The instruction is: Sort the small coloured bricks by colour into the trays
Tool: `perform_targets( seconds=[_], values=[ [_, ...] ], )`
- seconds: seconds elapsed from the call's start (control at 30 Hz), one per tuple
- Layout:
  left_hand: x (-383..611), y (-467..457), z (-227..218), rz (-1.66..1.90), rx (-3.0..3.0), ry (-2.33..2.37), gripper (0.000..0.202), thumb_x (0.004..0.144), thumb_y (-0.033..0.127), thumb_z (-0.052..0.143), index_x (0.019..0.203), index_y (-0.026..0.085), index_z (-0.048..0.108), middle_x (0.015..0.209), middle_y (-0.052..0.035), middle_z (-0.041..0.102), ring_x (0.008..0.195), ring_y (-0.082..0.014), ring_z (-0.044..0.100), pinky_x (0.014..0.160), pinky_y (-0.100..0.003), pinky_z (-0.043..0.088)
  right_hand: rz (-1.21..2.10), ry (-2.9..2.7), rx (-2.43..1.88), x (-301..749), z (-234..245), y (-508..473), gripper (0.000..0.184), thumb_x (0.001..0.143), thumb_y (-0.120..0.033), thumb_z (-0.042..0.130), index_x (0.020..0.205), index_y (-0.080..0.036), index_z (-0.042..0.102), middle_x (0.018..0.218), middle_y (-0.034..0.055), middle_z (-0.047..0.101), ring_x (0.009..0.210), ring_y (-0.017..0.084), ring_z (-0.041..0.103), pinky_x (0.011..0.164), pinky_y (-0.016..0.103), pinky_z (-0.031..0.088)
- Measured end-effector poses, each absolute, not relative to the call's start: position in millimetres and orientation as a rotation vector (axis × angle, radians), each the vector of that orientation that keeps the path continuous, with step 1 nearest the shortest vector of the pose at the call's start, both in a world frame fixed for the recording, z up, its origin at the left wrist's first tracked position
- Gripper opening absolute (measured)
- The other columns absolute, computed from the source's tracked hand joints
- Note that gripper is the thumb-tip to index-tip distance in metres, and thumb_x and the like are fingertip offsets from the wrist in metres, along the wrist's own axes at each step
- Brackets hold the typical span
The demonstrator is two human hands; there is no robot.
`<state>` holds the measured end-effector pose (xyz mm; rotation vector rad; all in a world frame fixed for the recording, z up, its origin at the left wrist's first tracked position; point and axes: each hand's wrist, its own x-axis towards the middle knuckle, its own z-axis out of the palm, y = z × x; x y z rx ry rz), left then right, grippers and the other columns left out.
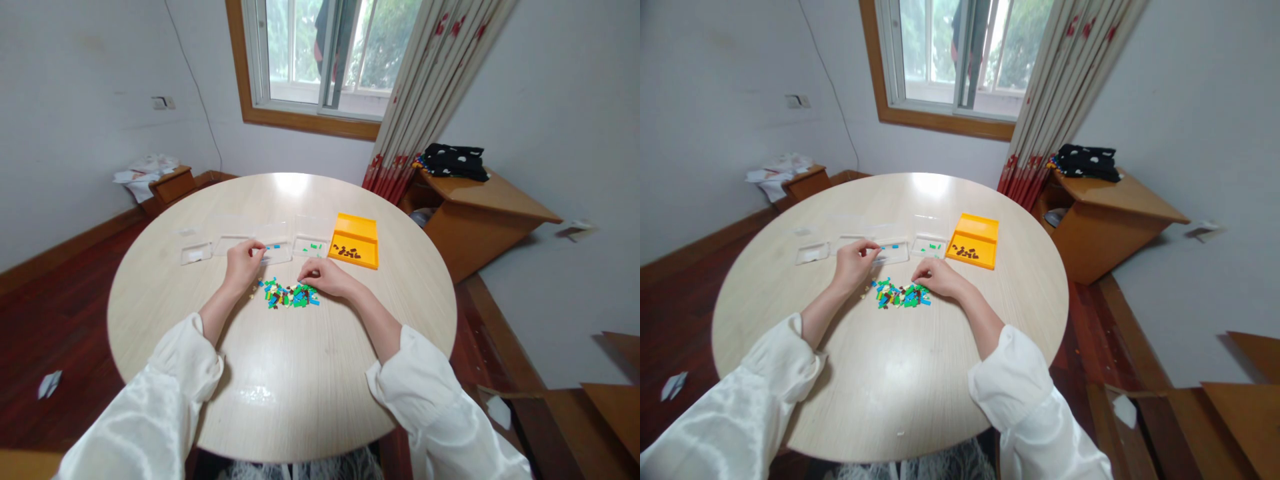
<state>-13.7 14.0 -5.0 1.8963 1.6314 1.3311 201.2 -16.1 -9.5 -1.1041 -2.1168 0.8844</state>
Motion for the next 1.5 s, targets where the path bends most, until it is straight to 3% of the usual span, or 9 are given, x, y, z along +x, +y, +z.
perform_targets(
  seconds=[0.2, 0.8, 1.1, 1.5],
  values=[
    [-13.9, 14.2, -5.7, 1.307, 1.886, 1.678, 0.012, 0.068, 0.024, 0.058, 0.065, 0.017, 0.067, 0.052, 0.0025, 0.053, 0.051, -0.0121, 0.045, 0.056, -0.025, 0.034, 0.902, -2.091, -1.178, 199.4, -10.4, -17.6, 0.009, 0.073, -0.009, 0.061, 0.069, -0.013, 0.068, 0.069, 0.0013, 0.062, 0.065, 0.011, 0.055, 0.064, 0.023, 0.043],
    [-12.8, 13.9, -6.1, 1.319, 1.877, 1.694, 0.009, 0.070, 0.021, 0.058, 0.066, 0.017, 0.066, 0.056, 0.0018, 0.057, 0.053, -0.0123, 0.047, 0.057, -0.025, 0.035, 0.839, -1.989, -1.270, 197.0, -8.5, -19.0, 0.011, 0.079, -0.019, 0.058, 0.074, -0.012, 0.065, 0.066, 0.0006, 0.061, 0.063, 0.010, 0.051, 0.061, 0.022, 0.040],
    [5.6, -3.3, -7.5, 1.250, 2.295, 1.174, 0.007, 0.076, 0.025, 0.062, 0.078, 0.019, 0.066, 0.085, -0.0046, 0.069, 0.085, -0.0187, 0.058, 0.075, -0.031, 0.044, 0.743, -1.908, -1.179, 193.0, -8.8, -17.3, 0.012, 0.080, -0.018, 0.056, 0.074, -0.013, 0.065, 0.070, 0.0005, 0.062, 0.066, 0.011, 0.052, 0.065, 0.023, 0.040],
    [13.2, -5.2, -15.2, 1.195, 2.411, 1.012, 0.006, 0.079, 0.020, 0.061, 0.077, 0.019, 0.067, 0.077, -0.0032, 0.067, 0.079, -0.0176, 0.059, 0.073, -0.031, 0.046, 0.769, -1.877, -1.123, 188.5, -9.0, -18.8, 0.012, 0.081, -0.017, 0.056, 0.075, -0.014, 0.066, 0.073, 0.0011, 0.065, 0.069, 0.012, 0.055, 0.067, 0.024, 0.042]
  ],
)
